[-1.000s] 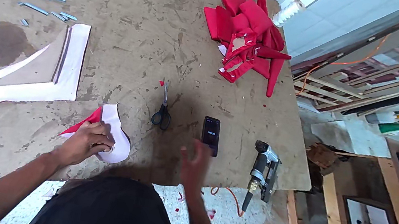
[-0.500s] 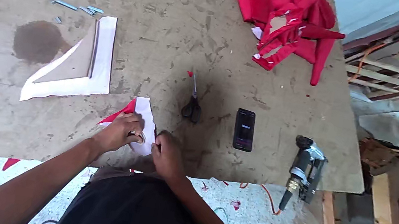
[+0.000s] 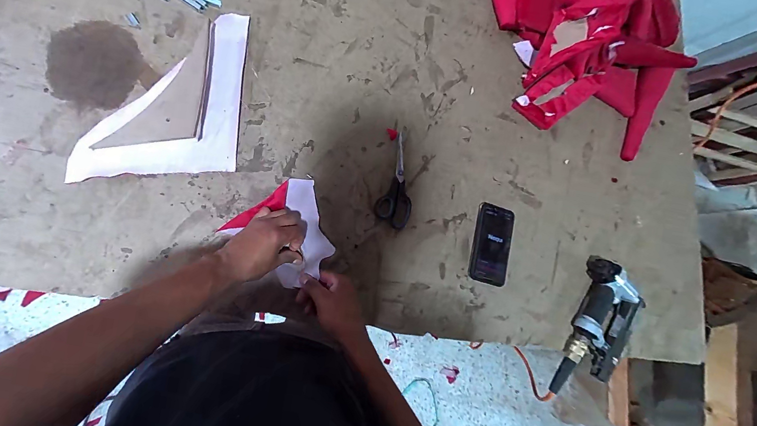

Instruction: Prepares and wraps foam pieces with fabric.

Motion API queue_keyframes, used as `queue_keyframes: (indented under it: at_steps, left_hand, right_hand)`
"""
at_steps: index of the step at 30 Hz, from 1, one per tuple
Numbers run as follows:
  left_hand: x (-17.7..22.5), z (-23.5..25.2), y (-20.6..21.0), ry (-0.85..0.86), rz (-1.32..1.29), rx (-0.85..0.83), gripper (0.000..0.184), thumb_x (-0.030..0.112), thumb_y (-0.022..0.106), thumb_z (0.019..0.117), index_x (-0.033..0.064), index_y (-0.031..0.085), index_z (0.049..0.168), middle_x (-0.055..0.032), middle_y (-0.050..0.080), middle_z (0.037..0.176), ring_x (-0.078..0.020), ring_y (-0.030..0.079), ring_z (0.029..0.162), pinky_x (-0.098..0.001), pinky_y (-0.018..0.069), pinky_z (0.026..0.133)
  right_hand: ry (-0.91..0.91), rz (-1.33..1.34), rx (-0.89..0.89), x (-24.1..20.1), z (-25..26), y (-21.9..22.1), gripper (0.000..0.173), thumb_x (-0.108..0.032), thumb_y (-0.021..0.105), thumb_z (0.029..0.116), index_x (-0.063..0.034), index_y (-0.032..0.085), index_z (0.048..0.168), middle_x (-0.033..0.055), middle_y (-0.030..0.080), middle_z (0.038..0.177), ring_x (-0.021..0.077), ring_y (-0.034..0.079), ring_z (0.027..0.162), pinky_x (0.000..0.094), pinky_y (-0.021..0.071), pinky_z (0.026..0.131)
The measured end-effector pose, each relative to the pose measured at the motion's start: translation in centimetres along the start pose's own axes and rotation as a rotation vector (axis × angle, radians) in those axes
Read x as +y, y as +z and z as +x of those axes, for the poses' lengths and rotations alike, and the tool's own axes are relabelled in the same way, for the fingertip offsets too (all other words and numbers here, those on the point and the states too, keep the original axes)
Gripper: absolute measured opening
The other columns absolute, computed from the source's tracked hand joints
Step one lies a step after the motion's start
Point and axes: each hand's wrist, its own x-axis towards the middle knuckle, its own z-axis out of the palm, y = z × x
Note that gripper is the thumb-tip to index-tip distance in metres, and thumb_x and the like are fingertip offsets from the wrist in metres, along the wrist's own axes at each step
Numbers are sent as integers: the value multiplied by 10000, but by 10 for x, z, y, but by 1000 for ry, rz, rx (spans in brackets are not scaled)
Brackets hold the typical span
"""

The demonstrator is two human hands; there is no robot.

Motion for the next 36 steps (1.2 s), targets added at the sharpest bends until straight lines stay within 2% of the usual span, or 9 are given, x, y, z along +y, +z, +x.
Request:
queue_keyframes:
  at_steps: [7, 12, 15, 19, 22, 26, 28, 31, 36]
  left_hand:
    - [1, 0, -14, 21, -84, -101, 70, 265, 643, 982, 213, 689, 991, 68, 661, 1066, -120, 598, 1083, -441, 488, 916]
    - [9, 4, -23, -39, -70, -175, 554, 452, 847, 721, 226, 624, 1175, 59, 642, 1225, -128, 585, 1172, -506, 449, 1033]
    - [13, 3, -13, -64, -19, -108, 524, 439, 891, 713, 200, 641, 1107, 29, 655, 1197, -161, 612, 1130, -501, 486, 983]
    - [8, 1, -3, -109, -14, -54, 329, 350, 846, 822, 178, 647, 1021, 24, 655, 1007, -148, 634, 935, -468, 529, 913]
    - [10, 4, -2, -125, 0, -36, 306, 386, 824, 853, 182, 625, 967, 37, 627, 942, -129, 595, 812, -421, 532, 829]
    - [10, 5, -3, -113, -31, -30, 258, 359, 796, 886, 171, 631, 947, 36, 627, 954, -118, 599, 820, -395, 545, 823]
    - [7, 6, -1, -96, -35, -22, 241, 361, 784, 895, 175, 636, 937, 40, 629, 967, -108, 602, 835, -379, 556, 818]
    - [3, 7, 0, -64, -41, 2, 233, 360, 780, 894, 172, 642, 897, 39, 629, 940, -101, 608, 830, -357, 562, 798]
    - [1, 3, 2, -42, -33, 22, 242, 392, 767, 903, 189, 639, 870, 57, 615, 914, -89, 601, 848, -345, 547, 817]
  right_hand:
    - [92, -63, -138, -29, 14, 0, 355, -287, 456, 1099, -8, 675, 1085, 57, 752, 846, 116, 650, 607, 270, 520, 566]
    - [-18, -387, -149, -47, 34, -3, 362, -325, 545, 1047, -7, 687, 950, 84, 630, 751, 172, 592, 639, 380, 520, 635]
    - [-38, -500, -89, -54, 38, -1, 338, -358, 642, 974, -32, 729, 951, 143, 699, 849, 271, 681, 779, 529, 560, 752]
    - [-143, -216, -52, -38, 36, -14, 309, -341, 673, 990, -67, 726, 1122, 85, 707, 819, 178, 662, 658, 383, 581, 645]
    - [-299, -74, 185, -4, 10, -84, 301, -323, 615, 1021, -117, 696, 1225, 62, 734, 995, 186, 719, 814, 411, 630, 752]
    - [-343, -156, 983, 71, -56, -277, 358, -351, 602, 1025, -23, 700, 1131, 140, 720, 961, 267, 700, 812, 519, 594, 747]
    - [-237, -229, 1208, 113, -75, -370, 450, -361, 618, 1005, 19, 617, 1246, 211, 677, 1106, 337, 671, 1004, 564, 547, 905]
    - [-21, -379, 1277, 145, -67, -448, 687, -409, 768, 883, -6, 539, 1390, 305, 598, 1284, 470, 582, 1192, 674, 455, 997]
    - [215, -386, 1245, 142, -49, -481, 907, -319, 917, 703, -74, 483, 1461, 386, 440, 1428, 579, 493, 1250, 731, 440, 971]
